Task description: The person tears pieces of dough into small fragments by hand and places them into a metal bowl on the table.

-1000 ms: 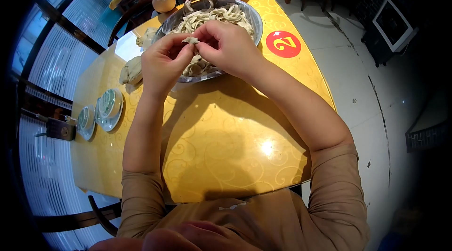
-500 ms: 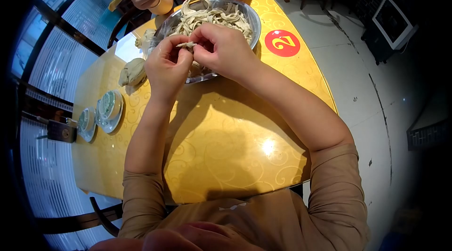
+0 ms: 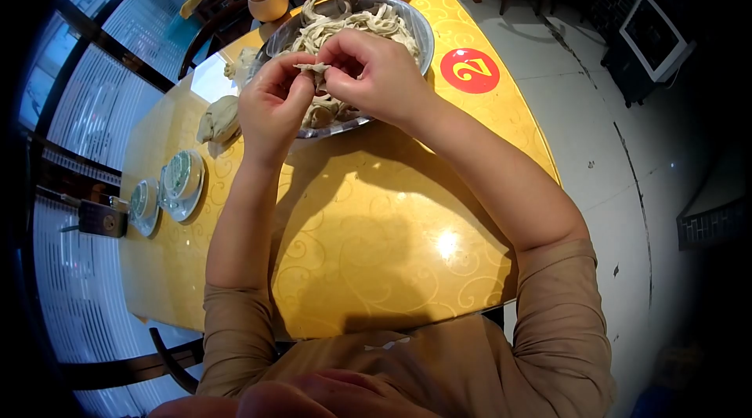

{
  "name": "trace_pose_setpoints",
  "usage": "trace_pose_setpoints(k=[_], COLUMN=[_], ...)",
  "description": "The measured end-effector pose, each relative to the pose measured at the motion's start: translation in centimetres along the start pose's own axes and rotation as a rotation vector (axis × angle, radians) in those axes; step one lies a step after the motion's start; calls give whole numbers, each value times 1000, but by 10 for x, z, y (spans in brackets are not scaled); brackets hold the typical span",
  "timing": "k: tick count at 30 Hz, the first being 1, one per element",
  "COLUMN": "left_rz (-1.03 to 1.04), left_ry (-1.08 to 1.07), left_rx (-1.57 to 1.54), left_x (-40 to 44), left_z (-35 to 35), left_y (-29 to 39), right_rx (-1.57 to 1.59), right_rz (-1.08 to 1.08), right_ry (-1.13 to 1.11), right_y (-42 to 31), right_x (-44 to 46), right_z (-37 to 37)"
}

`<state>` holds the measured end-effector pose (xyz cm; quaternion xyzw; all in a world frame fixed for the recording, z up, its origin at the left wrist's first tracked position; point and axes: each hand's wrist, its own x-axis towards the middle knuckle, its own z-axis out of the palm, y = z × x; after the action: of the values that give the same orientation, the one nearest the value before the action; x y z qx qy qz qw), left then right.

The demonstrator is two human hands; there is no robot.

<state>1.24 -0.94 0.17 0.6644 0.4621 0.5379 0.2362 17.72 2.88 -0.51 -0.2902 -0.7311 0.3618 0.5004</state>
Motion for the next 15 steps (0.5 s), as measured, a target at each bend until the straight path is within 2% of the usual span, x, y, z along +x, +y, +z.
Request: trace_pose_setpoints(k=[4, 6, 9, 12, 15], left_rz=[150, 237, 402, 606, 720], left_ry=[159, 153, 139, 137, 160], left_rx=[93, 160, 317, 438, 471], left_x=[3, 3, 0, 0, 0], left_z=[4, 4, 3, 2, 2], left_y=[-5, -5, 0, 2, 4], right_rx=[65, 44, 72, 82, 263], right_rz=[-67, -73, 76, 133, 100], right_ry=[-83, -102, -103, -130, -174], right_y=[1, -2, -5, -3, -4], right_x=[1, 1, 2, 3, 2], right_z=[1, 0, -2, -3, -5])
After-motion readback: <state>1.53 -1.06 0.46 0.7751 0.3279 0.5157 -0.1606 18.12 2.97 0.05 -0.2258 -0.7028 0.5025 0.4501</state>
